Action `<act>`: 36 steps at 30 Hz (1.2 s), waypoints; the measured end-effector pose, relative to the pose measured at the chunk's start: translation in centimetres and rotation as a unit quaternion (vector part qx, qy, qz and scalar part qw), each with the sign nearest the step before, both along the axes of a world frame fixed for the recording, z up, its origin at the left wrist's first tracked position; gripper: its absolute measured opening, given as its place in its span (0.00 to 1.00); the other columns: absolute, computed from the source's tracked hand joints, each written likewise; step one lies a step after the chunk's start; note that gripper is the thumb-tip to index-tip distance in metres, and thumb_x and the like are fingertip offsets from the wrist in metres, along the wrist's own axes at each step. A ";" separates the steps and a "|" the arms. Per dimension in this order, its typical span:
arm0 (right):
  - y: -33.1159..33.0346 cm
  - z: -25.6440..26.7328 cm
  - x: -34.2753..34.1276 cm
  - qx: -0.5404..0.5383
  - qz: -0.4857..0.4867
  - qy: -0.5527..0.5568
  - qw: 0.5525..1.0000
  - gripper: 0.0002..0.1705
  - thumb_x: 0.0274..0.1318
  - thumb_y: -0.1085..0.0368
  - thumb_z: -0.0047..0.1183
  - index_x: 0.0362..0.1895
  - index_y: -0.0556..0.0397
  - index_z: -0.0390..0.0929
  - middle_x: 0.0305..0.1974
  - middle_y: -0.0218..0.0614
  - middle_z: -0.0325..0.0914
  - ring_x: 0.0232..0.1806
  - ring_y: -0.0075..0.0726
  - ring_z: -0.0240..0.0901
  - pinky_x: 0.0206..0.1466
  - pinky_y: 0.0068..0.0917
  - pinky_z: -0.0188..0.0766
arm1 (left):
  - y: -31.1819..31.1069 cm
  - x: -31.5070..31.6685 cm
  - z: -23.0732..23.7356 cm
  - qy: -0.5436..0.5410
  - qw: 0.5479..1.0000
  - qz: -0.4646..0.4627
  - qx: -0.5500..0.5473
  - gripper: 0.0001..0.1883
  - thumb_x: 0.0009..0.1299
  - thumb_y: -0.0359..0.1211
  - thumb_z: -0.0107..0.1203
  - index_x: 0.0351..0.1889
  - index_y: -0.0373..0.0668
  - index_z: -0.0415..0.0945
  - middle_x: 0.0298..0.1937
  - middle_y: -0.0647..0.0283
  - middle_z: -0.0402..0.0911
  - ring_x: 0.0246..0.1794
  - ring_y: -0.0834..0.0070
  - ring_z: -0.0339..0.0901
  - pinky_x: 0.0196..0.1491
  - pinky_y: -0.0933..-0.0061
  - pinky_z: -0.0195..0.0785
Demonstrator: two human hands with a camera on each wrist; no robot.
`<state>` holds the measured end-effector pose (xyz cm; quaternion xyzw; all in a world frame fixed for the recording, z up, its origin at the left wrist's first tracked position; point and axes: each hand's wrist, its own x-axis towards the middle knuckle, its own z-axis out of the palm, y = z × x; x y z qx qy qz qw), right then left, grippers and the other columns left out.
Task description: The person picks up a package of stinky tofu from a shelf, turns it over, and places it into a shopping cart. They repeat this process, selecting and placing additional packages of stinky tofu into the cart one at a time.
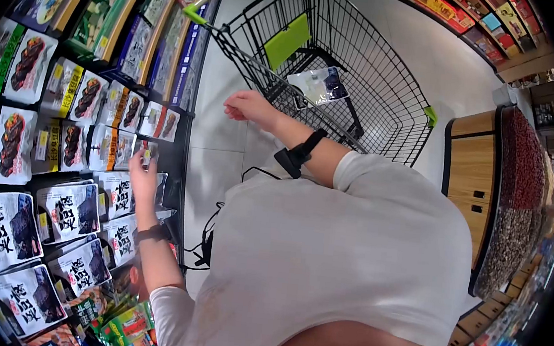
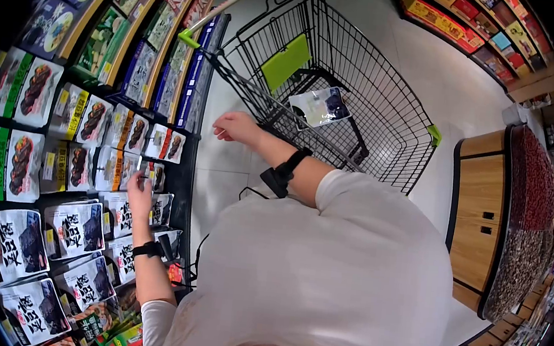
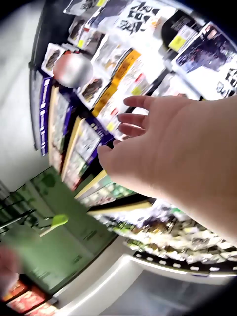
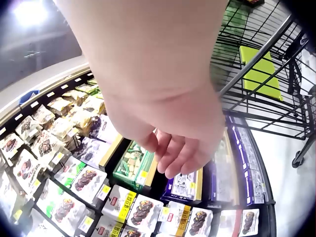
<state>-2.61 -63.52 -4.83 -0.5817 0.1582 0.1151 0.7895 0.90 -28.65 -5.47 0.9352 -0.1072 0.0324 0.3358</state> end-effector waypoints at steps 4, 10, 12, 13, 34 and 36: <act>-4.7 1.0 2.4 0.048 -0.019 -0.032 0.998 0.10 0.55 0.60 0.49 0.34 0.52 0.77 0.30 0.30 0.78 0.31 0.24 0.75 0.35 0.21 0.70 | -13.9 0.3 2.3 -0.037 0.983 -0.180 0.021 0.18 0.60 0.28 0.54 0.49 0.37 0.69 0.49 0.50 0.72 0.52 0.54 0.69 0.55 0.64 0.61; -22.2 -1.7 6.2 0.062 -0.202 -0.026 0.977 0.08 0.53 0.61 0.50 0.31 0.52 0.75 0.28 0.29 0.76 0.28 0.25 0.73 0.32 0.20 0.69 | -32.7 1.9 3.5 -0.062 0.943 -0.327 0.016 0.15 0.59 0.27 0.54 0.44 0.38 0.72 0.44 0.52 0.75 0.48 0.54 0.71 0.51 0.61 0.64; -29.6 -7.4 7.0 0.109 -0.279 0.069 0.952 0.06 0.53 0.62 0.52 0.29 0.50 0.75 0.29 0.28 0.76 0.29 0.24 0.73 0.31 0.18 0.69 | -37.5 2.8 2.3 -0.056 0.914 -0.399 0.042 0.13 0.59 0.27 0.55 0.43 0.39 0.73 0.42 0.53 0.76 0.44 0.55 0.72 0.48 0.62 0.66; -32.6 -10.5 6.7 0.122 -0.322 0.117 0.931 0.05 0.53 0.63 0.51 0.29 0.50 0.74 0.28 0.29 0.75 0.28 0.25 0.72 0.30 0.19 0.69 | -39.4 3.1 1.5 -0.048 0.914 -0.401 0.046 0.13 0.59 0.27 0.55 0.43 0.39 0.73 0.42 0.53 0.76 0.44 0.55 0.72 0.48 0.62 0.66; -42.2 -40.9 -3.5 -0.124 -0.314 0.438 0.833 0.09 0.50 0.67 0.55 0.25 0.56 0.69 0.19 0.34 0.69 0.16 0.31 0.67 0.15 0.26 0.62 | -45.6 3.4 -6.7 -0.065 0.935 -0.327 0.122 0.04 0.49 0.29 0.56 0.19 0.47 0.71 0.19 0.70 0.71 0.21 0.73 0.70 0.23 0.73 0.64; -42.7 -40.0 -3.5 -0.248 -0.070 0.367 0.894 0.14 0.51 0.63 0.55 0.20 0.54 0.67 0.15 0.35 0.66 0.13 0.32 0.63 0.13 0.28 0.56 | -45.6 3.4 -6.9 -0.078 0.939 -0.319 0.102 0.05 0.49 0.30 0.56 0.18 0.47 0.70 0.19 0.70 0.71 0.21 0.73 0.71 0.23 0.73 0.65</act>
